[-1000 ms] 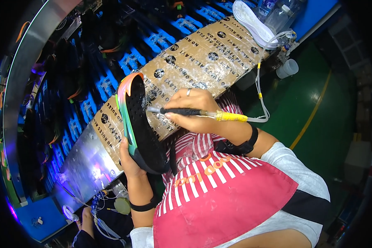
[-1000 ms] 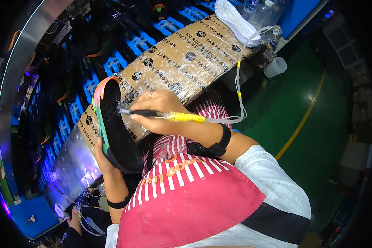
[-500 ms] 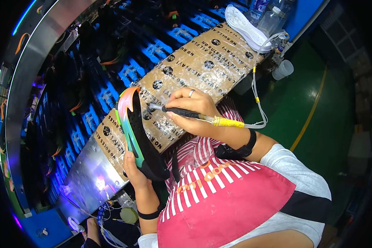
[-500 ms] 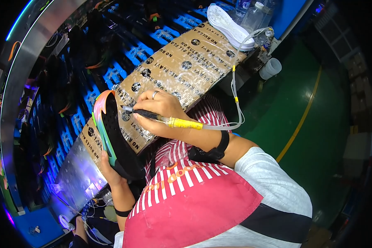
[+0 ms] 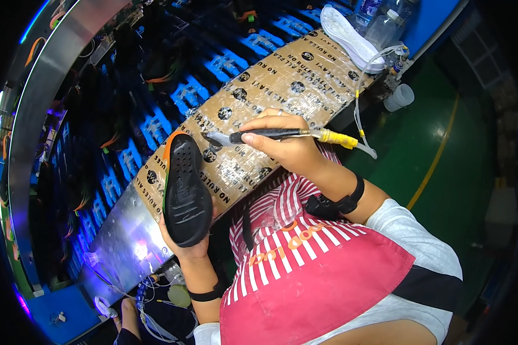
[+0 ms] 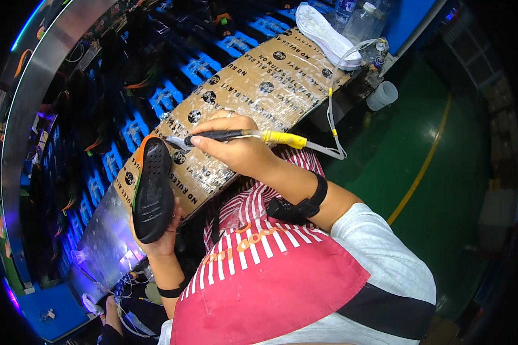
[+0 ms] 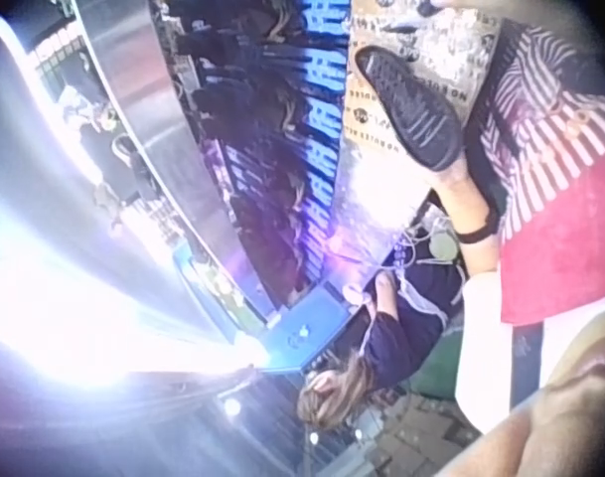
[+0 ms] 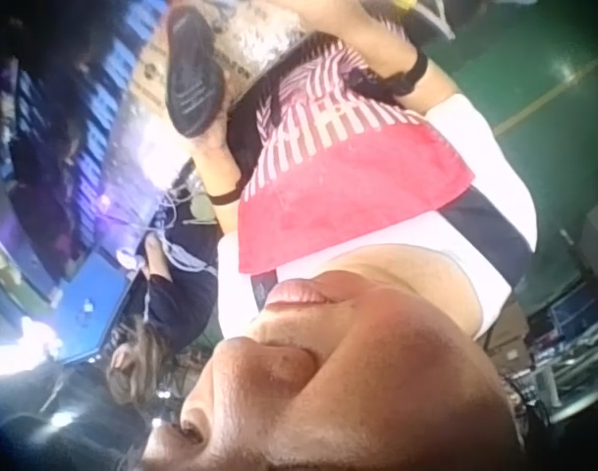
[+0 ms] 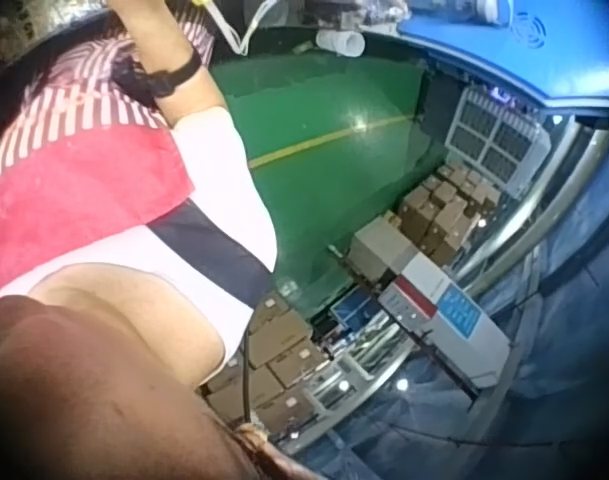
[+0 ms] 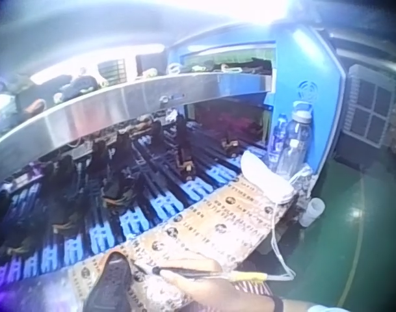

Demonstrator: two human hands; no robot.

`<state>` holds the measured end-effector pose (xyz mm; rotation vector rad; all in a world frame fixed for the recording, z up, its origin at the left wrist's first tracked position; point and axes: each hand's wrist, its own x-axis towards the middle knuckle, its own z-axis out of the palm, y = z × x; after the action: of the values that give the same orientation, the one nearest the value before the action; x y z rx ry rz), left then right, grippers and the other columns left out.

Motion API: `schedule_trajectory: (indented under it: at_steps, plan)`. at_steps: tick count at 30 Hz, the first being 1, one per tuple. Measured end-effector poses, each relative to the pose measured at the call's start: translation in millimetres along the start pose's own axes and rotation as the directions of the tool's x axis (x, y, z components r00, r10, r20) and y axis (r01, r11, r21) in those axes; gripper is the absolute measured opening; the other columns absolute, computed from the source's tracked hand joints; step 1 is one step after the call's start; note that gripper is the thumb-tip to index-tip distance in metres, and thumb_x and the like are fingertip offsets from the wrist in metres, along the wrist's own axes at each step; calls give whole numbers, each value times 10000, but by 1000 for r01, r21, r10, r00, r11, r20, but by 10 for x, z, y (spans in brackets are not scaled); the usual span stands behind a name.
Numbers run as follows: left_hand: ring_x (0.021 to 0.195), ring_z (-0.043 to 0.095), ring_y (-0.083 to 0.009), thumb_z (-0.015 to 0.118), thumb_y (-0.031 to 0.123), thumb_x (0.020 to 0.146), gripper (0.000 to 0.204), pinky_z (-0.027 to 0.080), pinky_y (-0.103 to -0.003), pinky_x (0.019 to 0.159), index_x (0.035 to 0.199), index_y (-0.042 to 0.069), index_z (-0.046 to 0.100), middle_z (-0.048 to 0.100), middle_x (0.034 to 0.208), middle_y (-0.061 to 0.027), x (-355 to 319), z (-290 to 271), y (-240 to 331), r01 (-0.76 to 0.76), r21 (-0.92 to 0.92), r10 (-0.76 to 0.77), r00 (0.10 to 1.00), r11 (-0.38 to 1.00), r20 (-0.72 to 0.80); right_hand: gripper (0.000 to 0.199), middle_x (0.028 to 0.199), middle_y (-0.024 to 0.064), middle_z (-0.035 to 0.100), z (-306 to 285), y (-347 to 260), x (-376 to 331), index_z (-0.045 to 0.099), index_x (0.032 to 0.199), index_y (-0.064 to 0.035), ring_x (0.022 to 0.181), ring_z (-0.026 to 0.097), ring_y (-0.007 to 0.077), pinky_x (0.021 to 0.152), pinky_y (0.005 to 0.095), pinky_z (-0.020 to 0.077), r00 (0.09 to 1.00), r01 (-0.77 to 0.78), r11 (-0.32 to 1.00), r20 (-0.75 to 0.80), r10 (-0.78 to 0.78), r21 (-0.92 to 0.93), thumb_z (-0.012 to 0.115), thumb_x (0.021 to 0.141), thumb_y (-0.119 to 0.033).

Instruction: Applying adhesive or coating to the soles of shoes using a brush at a manufacturing station.

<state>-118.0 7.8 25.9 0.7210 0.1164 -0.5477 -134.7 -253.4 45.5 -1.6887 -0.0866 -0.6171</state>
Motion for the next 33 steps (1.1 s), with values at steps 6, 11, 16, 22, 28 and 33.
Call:
schedule_trajectory:
  at_steps: [6, 11, 16, 22, 28, 33]
  plan:
    - [1052, 550, -331, 285, 446, 904, 563, 466, -475, 874, 1252, 35, 447, 523, 1201, -170, -55, -107, 46, -214, -17, 198, 927, 977, -318, 174, 833, 96, 645, -10, 44, -1, 654, 924, 31, 732, 585, 107, 652, 215, 445, 984, -180, 968, 25, 178, 176, 639, 780, -64]
    - [996, 584, -327, 268, 502, 904, 602, 504, -476, 822, 1209, 30, 482, 564, 1136, -174, -180, -109, 103, -298, 26, 275, 837, 954, -474, 188, 836, 91, 651, 15, 66, 7, 656, 928, 27, 761, 594, 112, 692, 225, 455, 985, -171, 963, 9, 173, 208, 642, 790, -100]
    - [916, 608, -332, 249, 632, 857, 693, 542, -456, 660, 1317, 127, 369, 518, 1202, -158, -269, -173, 129, -447, 263, 519, 744, 855, -421, 177, 819, 98, 663, 17, 103, 15, 655, 876, 34, 745, 607, 102, 674, 228, 471, 958, -265, 915, -25, 286, 305, 665, 774, -111]
    - [1009, 555, -402, 546, 450, 839, 618, 584, -317, 634, 1291, 70, 366, 453, 1239, -219, -279, -330, 234, -540, 361, 597, 800, 760, -61, 194, 829, 49, 646, 9, 134, 3, 662, 930, 16, 748, 545, 75, 684, 196, 418, 941, -307, 867, -10, 338, 392, 640, 810, -135]
    - [939, 599, -335, 577, 462, 817, 662, 585, -288, 616, 1291, 61, 347, 503, 1155, -222, -239, -326, 378, -521, 404, 624, 759, 752, -184, 189, 857, 57, 649, -45, 155, -9, 655, 941, 22, 772, 562, 90, 718, 204, 426, 929, -317, 819, -17, 370, 478, 637, 807, -111]
    - [851, 623, -279, 540, 570, 792, 666, 558, -260, 553, 1215, 72, 406, 551, 1061, -211, -256, -306, 382, -460, 430, 609, 723, 777, -326, 199, 879, 75, 650, -100, 220, -49, 650, 947, 26, 802, 576, 108, 747, 220, 431, 920, -313, 778, -29, 391, 544, 636, 809, -116]
